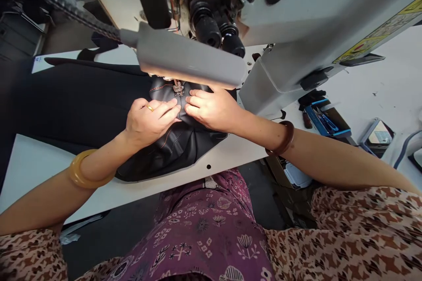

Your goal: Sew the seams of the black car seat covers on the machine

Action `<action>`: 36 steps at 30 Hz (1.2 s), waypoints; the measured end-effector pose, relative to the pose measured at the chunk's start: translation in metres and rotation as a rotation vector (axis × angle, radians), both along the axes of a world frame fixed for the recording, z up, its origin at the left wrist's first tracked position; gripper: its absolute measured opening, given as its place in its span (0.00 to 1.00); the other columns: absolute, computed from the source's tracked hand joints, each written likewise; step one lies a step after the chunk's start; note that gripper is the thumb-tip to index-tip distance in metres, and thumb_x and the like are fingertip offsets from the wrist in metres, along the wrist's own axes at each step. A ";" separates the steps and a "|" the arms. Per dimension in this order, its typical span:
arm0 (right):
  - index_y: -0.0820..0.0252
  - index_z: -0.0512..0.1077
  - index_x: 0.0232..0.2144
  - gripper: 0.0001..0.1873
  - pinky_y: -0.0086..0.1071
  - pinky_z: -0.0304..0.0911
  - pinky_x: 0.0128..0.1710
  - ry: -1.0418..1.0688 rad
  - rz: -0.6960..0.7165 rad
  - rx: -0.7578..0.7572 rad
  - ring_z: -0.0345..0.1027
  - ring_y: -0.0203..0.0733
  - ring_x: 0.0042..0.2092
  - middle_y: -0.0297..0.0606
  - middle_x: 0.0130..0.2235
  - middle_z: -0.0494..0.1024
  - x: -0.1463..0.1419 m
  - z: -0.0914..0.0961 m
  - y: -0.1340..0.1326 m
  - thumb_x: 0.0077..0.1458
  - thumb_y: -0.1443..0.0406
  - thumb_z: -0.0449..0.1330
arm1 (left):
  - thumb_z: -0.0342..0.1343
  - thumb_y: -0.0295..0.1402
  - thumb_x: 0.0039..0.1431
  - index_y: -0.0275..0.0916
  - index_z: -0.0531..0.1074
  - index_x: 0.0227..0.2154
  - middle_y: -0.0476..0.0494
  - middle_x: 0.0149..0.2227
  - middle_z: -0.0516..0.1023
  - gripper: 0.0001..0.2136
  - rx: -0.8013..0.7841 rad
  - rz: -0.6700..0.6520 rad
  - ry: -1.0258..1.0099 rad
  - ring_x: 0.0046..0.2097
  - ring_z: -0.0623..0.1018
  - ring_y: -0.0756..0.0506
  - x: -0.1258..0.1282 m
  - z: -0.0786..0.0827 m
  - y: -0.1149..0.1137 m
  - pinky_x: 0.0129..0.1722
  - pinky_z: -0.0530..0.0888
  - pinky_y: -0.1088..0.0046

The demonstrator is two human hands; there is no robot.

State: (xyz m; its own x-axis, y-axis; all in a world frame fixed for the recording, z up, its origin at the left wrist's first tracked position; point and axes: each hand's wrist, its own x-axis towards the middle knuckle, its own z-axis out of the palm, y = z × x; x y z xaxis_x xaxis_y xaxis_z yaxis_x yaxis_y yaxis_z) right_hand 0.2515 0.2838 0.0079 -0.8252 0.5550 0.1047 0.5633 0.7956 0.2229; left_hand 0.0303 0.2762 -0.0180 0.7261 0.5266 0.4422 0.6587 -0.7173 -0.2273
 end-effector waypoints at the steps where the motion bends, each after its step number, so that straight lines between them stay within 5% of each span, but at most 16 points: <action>1: 0.57 0.72 0.45 0.22 0.42 0.61 0.45 0.007 -0.003 0.000 0.64 0.44 0.58 0.37 0.54 0.75 0.001 -0.001 0.001 0.68 0.65 0.37 | 0.47 0.38 0.67 0.40 0.75 0.40 0.42 0.44 0.81 0.13 0.072 -0.009 0.013 0.34 0.77 0.46 0.001 0.000 -0.001 0.32 0.64 0.67; 5: 0.57 0.72 0.46 0.22 0.41 0.61 0.43 0.021 -0.017 -0.016 0.64 0.44 0.58 0.37 0.54 0.75 0.001 -0.002 0.003 0.68 0.64 0.38 | 0.47 0.36 0.67 0.40 0.75 0.38 0.47 0.43 0.82 0.12 0.288 -0.019 0.068 0.33 0.76 0.48 0.002 0.000 -0.003 0.29 0.62 0.67; 15: 0.63 0.72 0.44 0.20 0.40 0.61 0.50 0.061 0.072 -0.025 0.66 0.46 0.54 0.44 0.48 0.77 0.000 0.001 0.013 0.66 0.62 0.42 | 0.47 0.38 0.66 0.41 0.73 0.45 0.43 0.48 0.79 0.13 0.161 0.051 0.040 0.40 0.79 0.45 -0.003 -0.008 0.000 0.39 0.66 0.64; 23: 0.62 0.73 0.41 0.16 0.39 0.62 0.44 0.179 0.159 0.119 0.68 0.47 0.52 0.42 0.45 0.78 0.009 -0.016 0.017 0.65 0.60 0.47 | 0.50 0.32 0.63 0.43 0.74 0.41 0.44 0.48 0.80 0.09 0.296 -0.019 0.002 0.39 0.79 0.46 -0.008 -0.007 -0.001 0.40 0.71 0.63; 29: 0.64 0.73 0.38 0.15 0.38 0.59 0.40 0.242 0.169 0.108 0.67 0.44 0.44 0.45 0.40 0.78 0.010 -0.012 0.012 0.63 0.62 0.49 | 0.48 0.32 0.64 0.43 0.74 0.47 0.41 0.52 0.77 0.13 0.137 0.033 0.013 0.47 0.78 0.43 -0.011 -0.011 0.006 0.50 0.70 0.56; 31: 0.61 0.74 0.34 0.14 0.37 0.57 0.35 0.304 0.144 -0.019 0.65 0.42 0.37 0.42 0.34 0.77 0.014 -0.027 -0.010 0.61 0.62 0.50 | 0.48 0.32 0.64 0.44 0.73 0.48 0.40 0.54 0.76 0.14 0.094 0.027 -0.015 0.50 0.77 0.42 -0.013 -0.015 0.007 0.52 0.69 0.55; 33: 0.60 0.74 0.30 0.12 0.36 0.56 0.32 0.464 0.021 -0.317 0.63 0.40 0.32 0.40 0.29 0.75 0.021 -0.056 -0.034 0.58 0.63 0.52 | 0.48 0.32 0.64 0.43 0.72 0.50 0.39 0.54 0.75 0.14 0.098 0.018 -0.045 0.52 0.76 0.42 -0.014 -0.017 0.005 0.53 0.68 0.55; 36: 0.58 0.74 0.26 0.04 0.39 0.61 0.45 1.015 -0.582 -0.928 0.66 0.43 0.39 0.39 0.33 0.77 0.033 -0.110 -0.051 0.48 0.66 0.58 | 0.49 0.33 0.64 0.40 0.71 0.52 0.36 0.54 0.74 0.16 0.086 0.036 -0.073 0.54 0.75 0.40 -0.009 -0.021 -0.002 0.54 0.68 0.53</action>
State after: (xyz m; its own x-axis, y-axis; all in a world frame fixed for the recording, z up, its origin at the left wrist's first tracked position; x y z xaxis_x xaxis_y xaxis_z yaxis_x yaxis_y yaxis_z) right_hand 0.2840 0.2332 -0.1018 -0.2640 0.9610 -0.0819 0.4445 0.0458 -0.8946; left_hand 0.0209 0.2746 -0.0386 0.6713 0.5094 0.5383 0.7009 -0.6726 -0.2376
